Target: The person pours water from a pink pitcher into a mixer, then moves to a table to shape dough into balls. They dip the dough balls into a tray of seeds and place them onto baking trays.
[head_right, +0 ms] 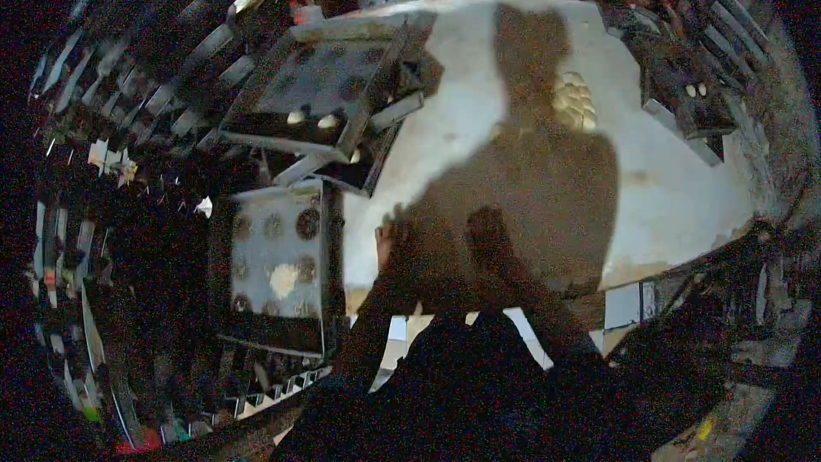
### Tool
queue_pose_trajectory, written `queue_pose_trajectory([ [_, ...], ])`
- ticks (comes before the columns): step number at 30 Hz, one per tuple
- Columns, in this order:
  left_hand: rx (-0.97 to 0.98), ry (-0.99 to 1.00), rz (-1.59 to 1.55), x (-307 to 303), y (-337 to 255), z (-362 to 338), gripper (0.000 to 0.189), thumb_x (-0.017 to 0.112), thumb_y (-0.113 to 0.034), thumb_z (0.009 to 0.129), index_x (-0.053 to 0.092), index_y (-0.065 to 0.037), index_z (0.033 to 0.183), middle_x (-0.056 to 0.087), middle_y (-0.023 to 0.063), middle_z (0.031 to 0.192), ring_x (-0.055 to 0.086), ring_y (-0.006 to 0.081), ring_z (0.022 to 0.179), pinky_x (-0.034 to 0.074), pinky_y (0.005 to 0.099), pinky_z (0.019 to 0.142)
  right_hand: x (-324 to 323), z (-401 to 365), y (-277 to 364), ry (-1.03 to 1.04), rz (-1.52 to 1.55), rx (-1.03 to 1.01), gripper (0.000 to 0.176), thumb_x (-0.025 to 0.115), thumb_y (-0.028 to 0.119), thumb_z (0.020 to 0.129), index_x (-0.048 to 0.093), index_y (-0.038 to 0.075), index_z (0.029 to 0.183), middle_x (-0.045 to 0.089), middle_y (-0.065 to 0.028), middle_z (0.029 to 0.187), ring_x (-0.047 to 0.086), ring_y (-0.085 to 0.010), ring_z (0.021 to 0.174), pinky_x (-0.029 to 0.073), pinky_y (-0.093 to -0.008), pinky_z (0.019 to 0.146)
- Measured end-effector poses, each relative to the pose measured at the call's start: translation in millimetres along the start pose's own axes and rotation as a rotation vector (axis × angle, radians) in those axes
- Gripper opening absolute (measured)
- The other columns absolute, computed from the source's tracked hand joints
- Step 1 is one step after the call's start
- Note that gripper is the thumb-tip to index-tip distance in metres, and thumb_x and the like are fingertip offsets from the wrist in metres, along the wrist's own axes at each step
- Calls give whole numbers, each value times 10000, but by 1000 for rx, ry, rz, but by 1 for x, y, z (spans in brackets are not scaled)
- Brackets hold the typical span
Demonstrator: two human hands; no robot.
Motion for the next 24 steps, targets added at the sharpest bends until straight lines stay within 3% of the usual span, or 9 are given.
queue_pose_trajectory([
  [2, -321, -8, -811, 16, 44, -16, 443, 542, -194, 837, 474, -55, 1252, 468, 165, 1251, 441, 355, 1103, 328, 457, 929, -38, 13, -24, 98, 345, 39, 261, 557, 190, 825, 558, -21, 978, 533, -217, 994, 496, -386, 979, 340, -525, 937],
  [5, 93, 437, 721, 20, 50, -99, 382, 488, -261, 885, 510, -73, 1217, 508, 151, 1209, 417, 309, 1172, 246, 422, 1063, -44, -37, -40, 132, 405, 152, 175, 577, 120, 768, 561, -27, 859, 543, -211, 875, 503, -387, 929, 369, -512, 893],
  [7, 59, 334, 696, -8, -37, -76, 433, 549, -318, 826, 522, -84, 1189, 522, 192, 1158, 435, 354, 1143, 280, 466, 1014, -58, -40, -59, 75, 318, 112, 163, 586, 113, 742, 558, -24, 826, 537, -211, 855, 503, -389, 912, 381, -498, 873],
  [9, 19, 153, 639, -40, -112, -33, 489, 609, -375, 767, 534, -95, 1161, 536, 232, 1108, 453, 399, 1113, 314, 510, 964, -37, -50, -77, 851, 412, 76, 382, 546, 292, 770, 588, -17, 990, 544, -257, 1061, 510, -414, 992, 328, -578, 938],
  [12, -213, 183, 336, -9, -90, 18, 485, 579, -323, 795, 498, -75, 1204, 450, 222, 1211, 400, 377, 1171, 281, 485, 1001, -38, -6, -113, 90, 488, 233, 344, 657, 240, 672, 562, -21, 876, 513, -250, 979, 468, -439, 986, 351, -537, 922],
  [17, -726, 293, -289, 37, -56, 0, 486, 517, -219, 852, 425, -34, 1291, 280, 203, 1417, 294, 333, 1287, 214, 435, 1075, -3, -17, -39, 145, 462, 145, 340, 632, 246, 718, 556, -44, 878, 525, -252, 954, 461, -448, 1000, 322, -541, 959],
  [19, 412, 506, 887, 44, -118, -28, 399, 465, -197, 889, 461, -9, 1240, 406, 200, 1327, 393, 321, 1207, 302, 454, 1019, 12, -24, -36, 162, 388, 32, 337, 623, 248, 736, 553, -52, 872, 525, -254, 947, 462, -445, 998, 319, -537, 964],
  [22, 174, 741, 761, 46, -22, -61, 322, 442, -199, 907, 524, 8, 1140, 555, 166, 1142, 500, 322, 1064, 373, 482, 941, 40, -45, -91, 202, 463, 24, 309, 601, 240, 776, 546, -49, 873, 529, -247, 914, 480, -432, 960, 323, -538, 963],
  [24, -31, 251, 353, 5, 8, -17, 404, 385, -294, 933, 444, -57, 1256, 501, 105, 1239, 473, 272, 1119, 346, 466, 967, 9, -18, -123, 112, 518, 80, 266, 584, 211, 795, 542, -44, 856, 532, -235, 877, 499, -417, 907, 344, -526, 946],
])
Point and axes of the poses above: each hand's wrist, its own z-axis towards the middle knuckle, its own x-axis out of the palm, y = z × x, the point moved 9 cm from there along z, towards the middle knuckle
